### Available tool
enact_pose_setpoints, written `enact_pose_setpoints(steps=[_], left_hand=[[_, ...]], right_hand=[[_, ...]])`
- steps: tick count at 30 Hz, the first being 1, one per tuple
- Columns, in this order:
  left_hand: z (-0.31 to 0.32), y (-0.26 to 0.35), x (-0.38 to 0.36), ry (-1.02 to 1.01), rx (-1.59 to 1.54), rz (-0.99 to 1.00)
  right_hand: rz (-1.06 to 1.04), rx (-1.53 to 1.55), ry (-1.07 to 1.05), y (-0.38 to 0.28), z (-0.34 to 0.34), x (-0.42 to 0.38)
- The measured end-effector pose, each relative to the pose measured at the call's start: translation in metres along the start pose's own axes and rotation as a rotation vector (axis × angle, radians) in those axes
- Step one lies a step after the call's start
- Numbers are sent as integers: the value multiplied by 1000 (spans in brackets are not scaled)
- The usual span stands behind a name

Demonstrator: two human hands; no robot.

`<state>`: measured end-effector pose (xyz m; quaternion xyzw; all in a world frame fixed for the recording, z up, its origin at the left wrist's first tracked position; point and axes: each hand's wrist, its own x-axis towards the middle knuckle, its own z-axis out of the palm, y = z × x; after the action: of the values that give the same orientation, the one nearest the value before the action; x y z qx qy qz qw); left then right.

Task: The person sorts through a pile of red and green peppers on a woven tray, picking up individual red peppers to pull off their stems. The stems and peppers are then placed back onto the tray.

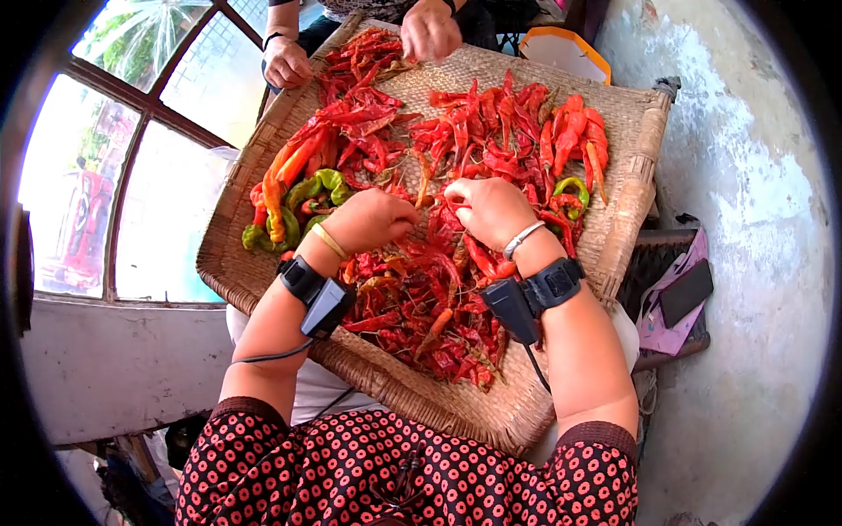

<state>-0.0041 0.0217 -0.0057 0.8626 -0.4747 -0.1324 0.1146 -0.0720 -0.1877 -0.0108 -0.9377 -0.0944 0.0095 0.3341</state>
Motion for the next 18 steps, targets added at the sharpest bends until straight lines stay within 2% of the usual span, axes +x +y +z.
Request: enact_pose_setpoints(steps=[1,3,5,6,8,11,13,15,17,18], left_hand=[[-3,0,-1,14,-51,-24],[-6,2,-2,47,-127,-32],[-8,11,1,354,-244,-14],[-12,18,1,355,-244,-15],[-19,29,2,258,-547,-74],[-9,24,4,233,-721,-60],[-10,19,3,243,-695,-41],[-12,18,1,188,-911,-96],[-9,18,2,163,-886,-123],[-5,16,5,265,-661,48]], right_hand=[[-1,-1,-1,0,1,0],[-22,290,76,2,3,1],[-95,325,100,3,4,1],[-125,326,79,2,4,1],[-131,354,9,-4,1,-2],[-168,434,1,-11,-1,-5],[-160,478,30,-10,1,-4],[-129,466,115,-11,-1,-3],[-149,402,146,-11,0,-2],[-148,483,134,-10,4,-2]])
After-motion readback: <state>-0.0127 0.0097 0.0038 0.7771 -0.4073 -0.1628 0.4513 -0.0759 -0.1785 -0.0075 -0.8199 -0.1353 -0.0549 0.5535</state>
